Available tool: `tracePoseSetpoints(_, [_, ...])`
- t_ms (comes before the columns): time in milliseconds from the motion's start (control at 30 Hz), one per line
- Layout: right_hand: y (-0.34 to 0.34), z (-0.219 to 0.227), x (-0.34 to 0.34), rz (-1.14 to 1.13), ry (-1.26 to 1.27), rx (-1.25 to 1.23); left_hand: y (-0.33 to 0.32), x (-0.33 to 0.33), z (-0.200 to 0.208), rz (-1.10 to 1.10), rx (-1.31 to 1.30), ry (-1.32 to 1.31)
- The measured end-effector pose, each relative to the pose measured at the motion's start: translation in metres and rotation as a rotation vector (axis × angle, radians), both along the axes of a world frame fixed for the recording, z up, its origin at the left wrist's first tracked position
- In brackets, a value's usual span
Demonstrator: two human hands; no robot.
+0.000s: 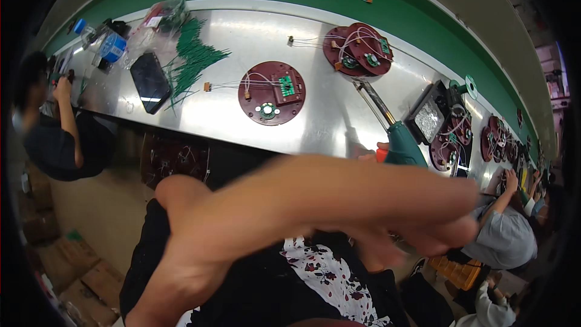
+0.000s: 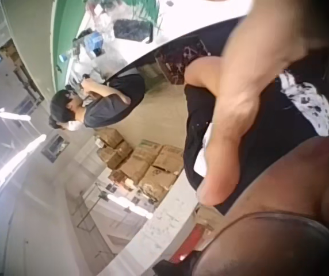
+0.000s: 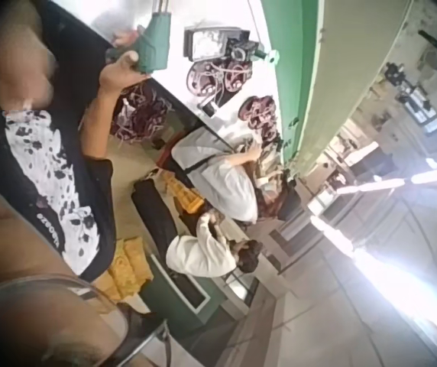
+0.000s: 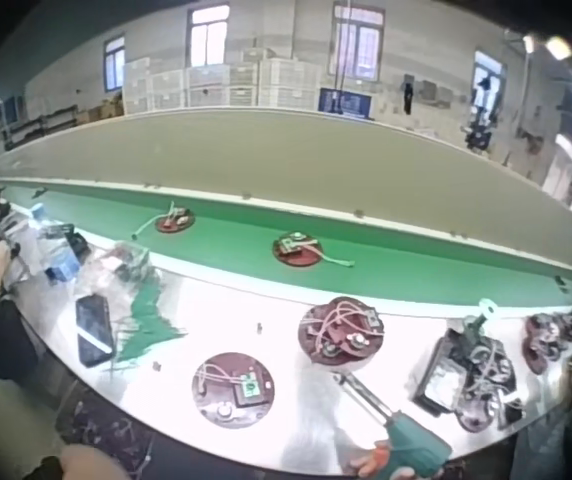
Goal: Soldering components onto circular red circuit boards at an assembly line workstation.
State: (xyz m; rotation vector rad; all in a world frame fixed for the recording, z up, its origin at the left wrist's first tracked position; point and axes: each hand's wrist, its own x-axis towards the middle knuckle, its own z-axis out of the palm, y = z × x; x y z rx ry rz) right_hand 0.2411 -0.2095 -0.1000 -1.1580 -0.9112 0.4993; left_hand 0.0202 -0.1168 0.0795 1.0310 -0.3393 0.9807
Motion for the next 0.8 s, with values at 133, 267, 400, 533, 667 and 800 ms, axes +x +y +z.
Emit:
tracePoseSetpoints(133, [0.009, -0.002, -0.008, 0.017, 0.043, 0.009, -0.020, 0.166, 0.014, 0.028, -0.040, 0.064])
tracePoseSetpoints(267, [0.005, -0.003, -0.006, 0.033, 0.037, -0.016, -0.005, 0.067, 0.006, -0.040, -0.097, 0.112])
tracePoseSetpoints(400, [0.002, -0.005, -0.004, 0.018, 0.014, -0.024, 0.000, 0.044, 0.003, -0.114, -0.137, 0.156])
tracePoseSetpoints(533, [0.004, -0.006, -0.001, 0.021, -0.007, 0.004, -0.001, 0.047, 0.003, -0.152, -0.185, 0.210])
tracePoseSetpoints(667, [0.007, -0.007, -0.004, 0.009, -0.005, 0.009, 0.001, 0.034, 0.003, -0.205, -0.216, 0.244])
tracePoseSetpoints(800, [0.005, -0.007, -0.004, -0.004, 0.046, 0.014, 0.013, 0.029, 0.008, -0.261, -0.219, 0.280])
